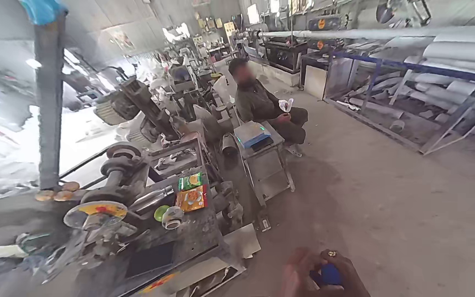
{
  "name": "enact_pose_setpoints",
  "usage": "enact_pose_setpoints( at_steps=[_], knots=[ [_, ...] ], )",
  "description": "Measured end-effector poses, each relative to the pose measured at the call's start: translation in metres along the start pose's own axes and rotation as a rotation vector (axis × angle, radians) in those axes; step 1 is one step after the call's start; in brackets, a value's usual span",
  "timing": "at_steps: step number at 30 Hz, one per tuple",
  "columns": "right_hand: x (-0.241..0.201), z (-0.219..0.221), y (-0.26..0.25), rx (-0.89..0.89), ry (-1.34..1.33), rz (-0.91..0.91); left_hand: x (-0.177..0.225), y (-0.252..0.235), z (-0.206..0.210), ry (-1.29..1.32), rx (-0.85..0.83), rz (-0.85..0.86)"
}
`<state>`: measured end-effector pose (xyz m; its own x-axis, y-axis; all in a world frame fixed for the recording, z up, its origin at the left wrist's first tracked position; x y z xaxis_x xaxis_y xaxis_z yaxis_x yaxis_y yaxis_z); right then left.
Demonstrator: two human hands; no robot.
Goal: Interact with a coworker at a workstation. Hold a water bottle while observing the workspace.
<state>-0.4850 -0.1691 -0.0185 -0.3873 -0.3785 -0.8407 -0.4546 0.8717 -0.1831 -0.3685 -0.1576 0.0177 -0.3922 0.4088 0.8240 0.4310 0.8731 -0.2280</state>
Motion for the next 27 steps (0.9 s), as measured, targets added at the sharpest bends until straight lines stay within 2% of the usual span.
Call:
enact_pose_setpoints(
  at_steps=[3,8,10,13,16,22,27],
  knots=[
    [0.007,-0.010,-0.001,-0.005,0.005,0.002,0.005,-0.013,0.008,-0.022,-0.034,-0.036],
    [0.018,-0.033,-0.007,0.034,-0.020,-0.041,0.017,-0.037,0.022,0.011,-0.218,0.036],
    [0.020,-0.043,-0.008,0.082,-0.025,-0.088,0.022,-0.046,0.026,-0.046,-0.202,0.051],
    [0.024,-0.063,-0.009,0.181,-0.065,-0.174,0.024,-0.054,0.031,-0.131,-0.087,0.081],
    [0.027,-0.081,-0.013,0.159,-0.277,-0.267,0.008,-0.057,0.034,-0.073,-0.085,0.112],
    [0.008,-0.122,-0.015,0.104,-0.528,-0.408,-0.059,-0.063,0.059,0.155,-0.334,0.211],
    [0.005,-0.146,-0.017,0.079,-0.598,-0.428,-0.068,-0.073,0.087,0.142,-0.294,0.122]
  ],
)
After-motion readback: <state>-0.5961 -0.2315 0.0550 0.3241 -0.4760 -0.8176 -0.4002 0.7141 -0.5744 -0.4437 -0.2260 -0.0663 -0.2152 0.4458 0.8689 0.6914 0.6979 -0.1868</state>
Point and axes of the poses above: each hand's wrist, its own y-axis away from the middle knuckle, its own z-axis out of the palm, x = y × z, the point moved 8 cm from there along -y, towards the middle knuckle, and after that the axes turned 14 degrees about -x, right-handed, at the moved point
